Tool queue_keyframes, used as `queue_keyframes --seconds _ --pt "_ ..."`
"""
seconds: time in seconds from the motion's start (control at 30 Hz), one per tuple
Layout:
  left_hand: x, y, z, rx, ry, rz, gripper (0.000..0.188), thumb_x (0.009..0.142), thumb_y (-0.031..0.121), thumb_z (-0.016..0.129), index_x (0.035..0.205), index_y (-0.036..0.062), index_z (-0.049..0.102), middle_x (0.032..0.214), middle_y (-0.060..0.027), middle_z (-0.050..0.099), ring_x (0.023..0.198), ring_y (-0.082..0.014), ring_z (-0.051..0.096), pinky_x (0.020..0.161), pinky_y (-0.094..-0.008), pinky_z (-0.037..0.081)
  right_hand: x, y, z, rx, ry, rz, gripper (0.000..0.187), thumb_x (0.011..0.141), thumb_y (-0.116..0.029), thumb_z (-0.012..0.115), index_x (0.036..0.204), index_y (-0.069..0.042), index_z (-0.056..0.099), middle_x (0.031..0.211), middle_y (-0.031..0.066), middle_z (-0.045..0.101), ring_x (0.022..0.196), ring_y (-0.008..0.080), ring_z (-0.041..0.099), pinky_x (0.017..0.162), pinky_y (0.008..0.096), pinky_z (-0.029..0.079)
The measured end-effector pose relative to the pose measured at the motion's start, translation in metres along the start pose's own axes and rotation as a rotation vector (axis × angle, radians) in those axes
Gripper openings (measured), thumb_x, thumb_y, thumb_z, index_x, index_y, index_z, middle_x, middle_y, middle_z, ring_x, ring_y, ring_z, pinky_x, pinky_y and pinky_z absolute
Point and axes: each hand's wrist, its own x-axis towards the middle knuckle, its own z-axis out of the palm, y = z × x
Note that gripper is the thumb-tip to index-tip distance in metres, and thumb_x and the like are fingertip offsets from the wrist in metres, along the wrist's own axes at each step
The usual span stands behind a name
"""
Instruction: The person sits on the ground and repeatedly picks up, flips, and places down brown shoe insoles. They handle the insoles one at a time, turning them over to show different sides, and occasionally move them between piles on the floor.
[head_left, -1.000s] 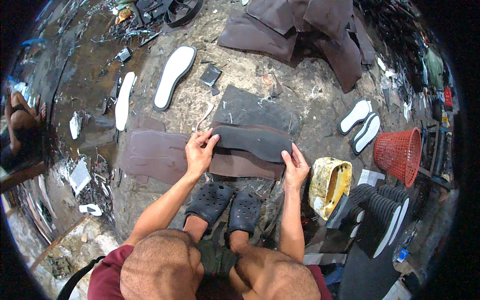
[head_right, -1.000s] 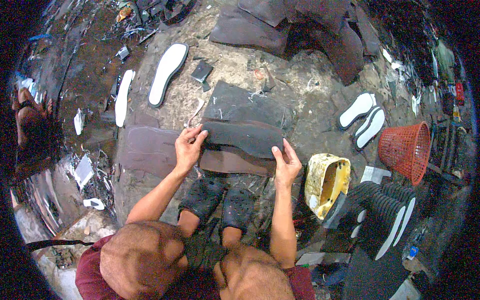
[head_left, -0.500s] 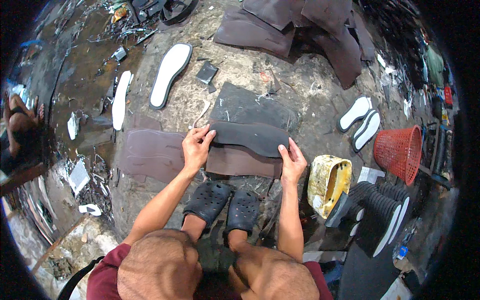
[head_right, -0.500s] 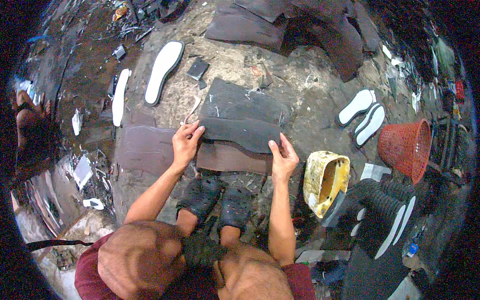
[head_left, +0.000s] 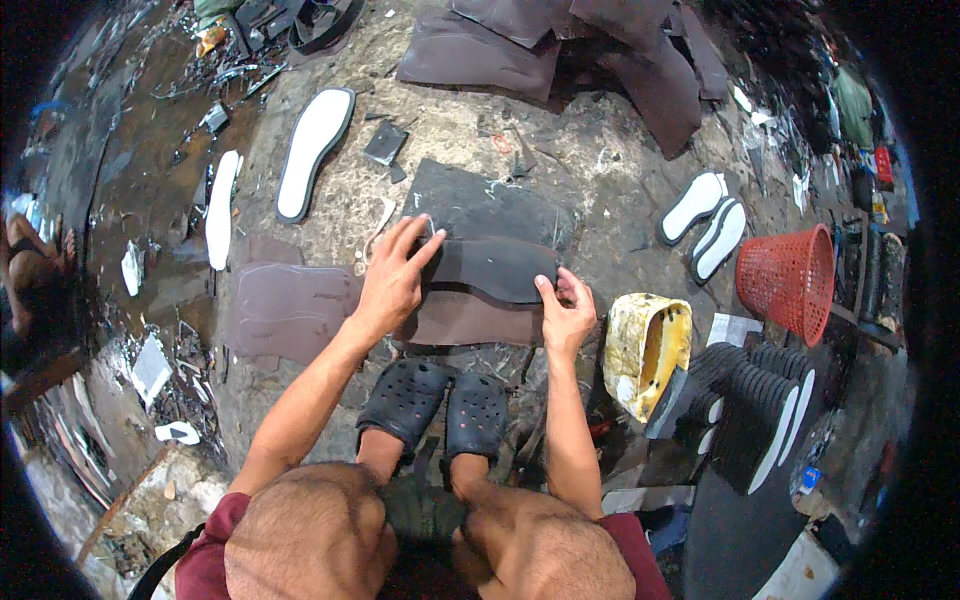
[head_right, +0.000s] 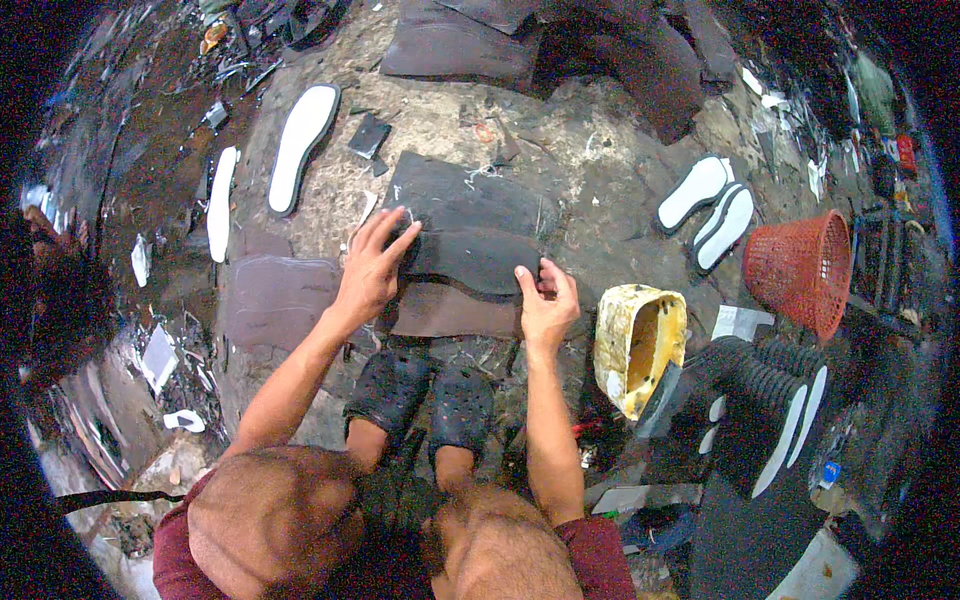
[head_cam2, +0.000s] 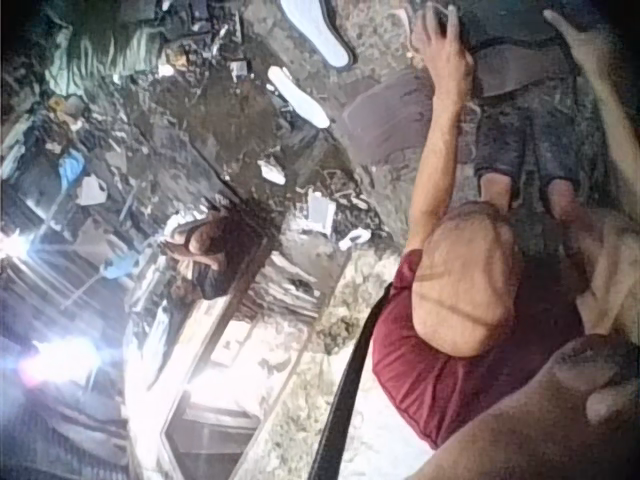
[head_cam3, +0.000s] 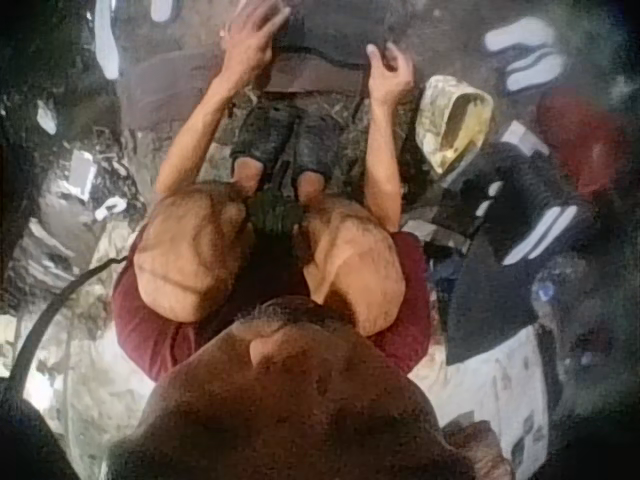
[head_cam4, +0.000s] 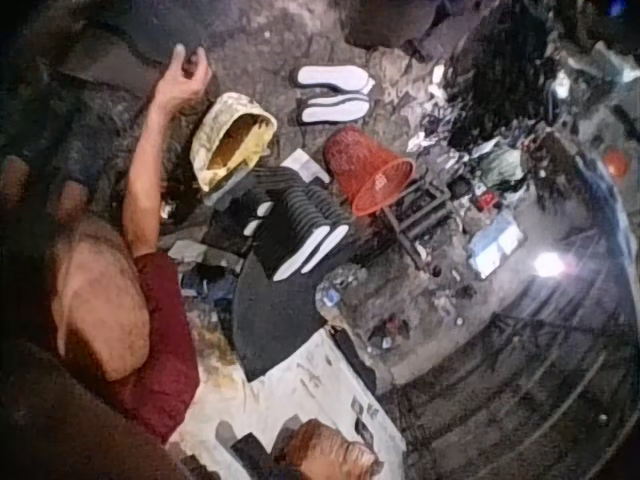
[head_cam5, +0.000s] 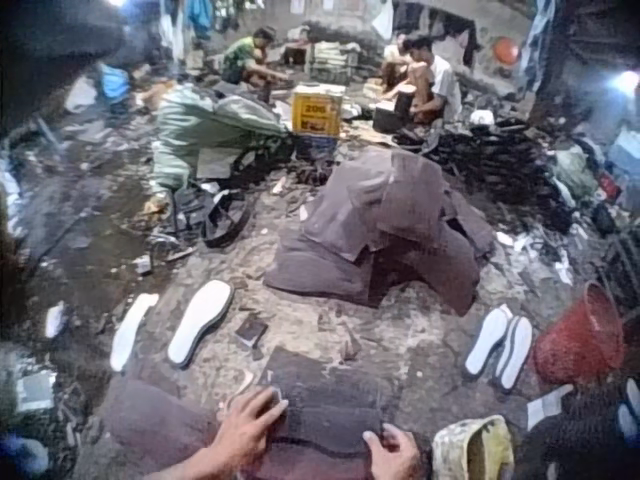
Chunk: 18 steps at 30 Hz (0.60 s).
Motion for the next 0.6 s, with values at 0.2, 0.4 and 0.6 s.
queue_keyframes --seconds 0.2,0.4,0.6 --pt "0.036 0.009 -0.040 -0.033 -0.355 0.004 0.047 0.074 0.018 0.072 0.121 0.0113 0.064 0.109 -0.0103 0.061 0.106 -0.0306 0.057 0.093 -0.0448 0.043 -0.046 -0.026 -0.006 -0.007 -0.015 -0.109 0.030 0.091 -0.025 0.071 0.111 -0.003 0.066 0.093 0.0107 0.065 0.081 0.0204 0.061 0.067 0.0331 0.049" --pt "0.022 0.095 -0.120 -0.138 -0.372 -0.055 0.041 0.070 0.022 0.078 0.108 0.0103 0.068 0.108 -0.0098 0.058 0.108 -0.0321 0.057 0.088 -0.0452 0.049 -0.090 -0.119 -0.005 0.872 -0.232 0.567 0.066 0.092 -0.025 0.071 0.142 -0.003 0.033 0.130 0.0094 0.053 0.115 0.0230 0.052 0.095 0.0363 0.043" --pt "-0.007 0.092 -0.099 -0.542 0.332 -0.524 0.089 0.074 0.036 0.085 0.147 0.0089 0.043 0.153 -0.0191 0.032 0.140 -0.0324 0.033 0.114 -0.0469 0.028 -0.008 -0.134 -0.002 0.859 -0.159 0.233 0.024 0.093 -0.014 0.062 0.114 -0.001 0.062 0.105 0.0057 0.063 0.096 0.0129 0.056 0.088 0.0283 0.045"
